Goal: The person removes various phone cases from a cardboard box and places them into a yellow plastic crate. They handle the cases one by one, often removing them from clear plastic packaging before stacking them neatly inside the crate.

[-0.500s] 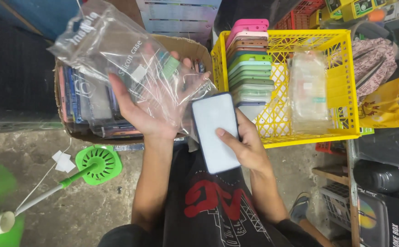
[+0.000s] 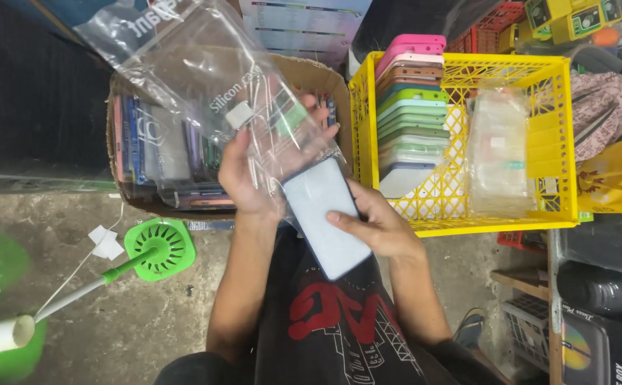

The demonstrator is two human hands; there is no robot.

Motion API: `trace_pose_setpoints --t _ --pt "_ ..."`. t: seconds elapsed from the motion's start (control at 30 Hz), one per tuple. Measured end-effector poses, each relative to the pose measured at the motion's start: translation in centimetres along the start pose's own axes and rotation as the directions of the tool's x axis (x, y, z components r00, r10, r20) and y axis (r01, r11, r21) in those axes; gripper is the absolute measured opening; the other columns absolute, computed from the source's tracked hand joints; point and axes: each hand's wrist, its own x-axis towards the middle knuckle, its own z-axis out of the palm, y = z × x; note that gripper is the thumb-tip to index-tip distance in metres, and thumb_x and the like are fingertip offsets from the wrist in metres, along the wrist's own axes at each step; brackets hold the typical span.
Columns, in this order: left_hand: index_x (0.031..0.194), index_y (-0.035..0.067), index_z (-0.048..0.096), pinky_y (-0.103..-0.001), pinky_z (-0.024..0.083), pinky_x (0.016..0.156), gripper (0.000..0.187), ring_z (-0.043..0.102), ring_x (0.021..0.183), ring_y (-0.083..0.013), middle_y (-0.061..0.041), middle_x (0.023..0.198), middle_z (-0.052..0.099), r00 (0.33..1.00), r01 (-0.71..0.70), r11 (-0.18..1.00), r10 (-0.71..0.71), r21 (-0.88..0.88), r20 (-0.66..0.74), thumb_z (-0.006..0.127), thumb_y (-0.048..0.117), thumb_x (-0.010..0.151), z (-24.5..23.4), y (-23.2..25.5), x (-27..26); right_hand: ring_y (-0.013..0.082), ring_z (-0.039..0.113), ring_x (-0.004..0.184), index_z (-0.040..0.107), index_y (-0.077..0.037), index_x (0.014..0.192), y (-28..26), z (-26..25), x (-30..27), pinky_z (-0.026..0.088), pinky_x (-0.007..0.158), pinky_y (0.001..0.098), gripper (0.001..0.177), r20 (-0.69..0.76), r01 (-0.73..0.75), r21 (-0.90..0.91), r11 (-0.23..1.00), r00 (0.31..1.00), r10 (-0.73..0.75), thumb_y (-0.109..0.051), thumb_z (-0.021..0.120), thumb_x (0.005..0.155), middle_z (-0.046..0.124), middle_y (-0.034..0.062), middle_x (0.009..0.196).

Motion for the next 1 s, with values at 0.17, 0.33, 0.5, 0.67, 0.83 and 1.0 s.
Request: trace_pose_setpoints --t 0.17,0.33,0.5,0.67,0.83,1.0 --pt "0.167 0.005 0.024 -0.058 0.037 0.128 0.098 0.046 0.144 -0.0459 -0.035 0.156 0.041 0.993 0.073 0.995 -0.079 0.067 0.091 0.055 0.064 0.095 0.2 0.0 -0.3 0.0056 0.062 0.102 0.055 0.001 0.137 -0.2 0.2 1.0 0.052 0.089 0.0239 0.041 -0.012 -0.045 0.037 0.998 0.999 0.045 -0.007 0.068 0.099 0.068 0.0006 0.113" --pt "0.169 0.008 0.023 -0.045 0.036 0.126 0.102 0.046 0.147 -0.0407 -0.036 0.156 0.042 0.971 0.012 0.984 -0.055 0.179 0.234 0.062 0.061 0.090 -0.8 -0.5 -2.3 0.0059 0.062 0.097 0.057 0.001 0.130 1.7 1.1 1.9 0.053 0.084 0.0241 0.036 -0.078 -0.093 0.076 0.993 0.992 0.099 -0.008 0.071 0.098 0.068 0.0014 0.109" --pt "0.163 0.009 0.028 -0.053 0.047 0.112 0.090 0.057 0.127 -0.0390 -0.029 0.142 0.053 0.978 -0.006 0.998 0.017 0.056 -0.210 0.062 0.045 0.088 -4.7 -2.0 -3.5 0.0124 0.062 0.092 0.045 -0.001 0.121 5.7 2.7 2.6 0.056 0.080 0.0292 0.057 -0.396 0.024 -0.080 0.997 0.917 -0.053 -0.005 0.089 0.085 0.060 0.0107 0.102" --pt "0.159 0.005 0.042 -0.053 0.048 0.112 0.076 0.059 0.124 -0.0364 -0.024 0.138 0.058 0.945 -0.082 0.990 0.042 -0.112 -0.323 0.057 0.043 0.095 -8.1 -0.7 -3.6 0.0303 0.058 0.123 0.047 0.002 0.142 -1.1 3.0 1.7 0.049 0.104 0.0379 0.082 -0.036 0.216 -0.368 0.904 0.968 -0.246 -0.007 0.090 0.073 0.055 0.0209 0.135" --pt "0.153 0.007 0.044 -0.053 0.048 0.112 0.073 0.060 0.126 -0.0363 -0.024 0.137 0.060 0.930 -0.009 0.987 -0.051 -0.160 -0.363 0.054 0.045 0.092 -7.6 0.6 -3.5 0.0385 0.050 0.138 0.047 -0.002 0.151 -1.7 2.5 1.1 0.042 0.114 0.0410 0.095 0.223 0.301 -0.444 0.844 0.949 -0.222 -0.010 0.091 0.067 0.045 0.0226 0.151" --pt "0.156 0.003 0.043 -0.056 0.048 0.107 0.077 0.060 0.124 -0.0411 -0.027 0.136 0.060 0.983 0.079 0.983 -0.104 -0.164 -0.149 0.052 0.051 0.097 -6.2 0.9 -3.8 0.0296 0.055 0.146 0.055 -0.005 0.149 -0.5 2.5 0.9 0.049 0.117 0.0393 0.086 0.160 0.394 -0.613 0.685 0.911 -0.381 -0.023 0.095 0.074 0.045 0.0097 0.164"
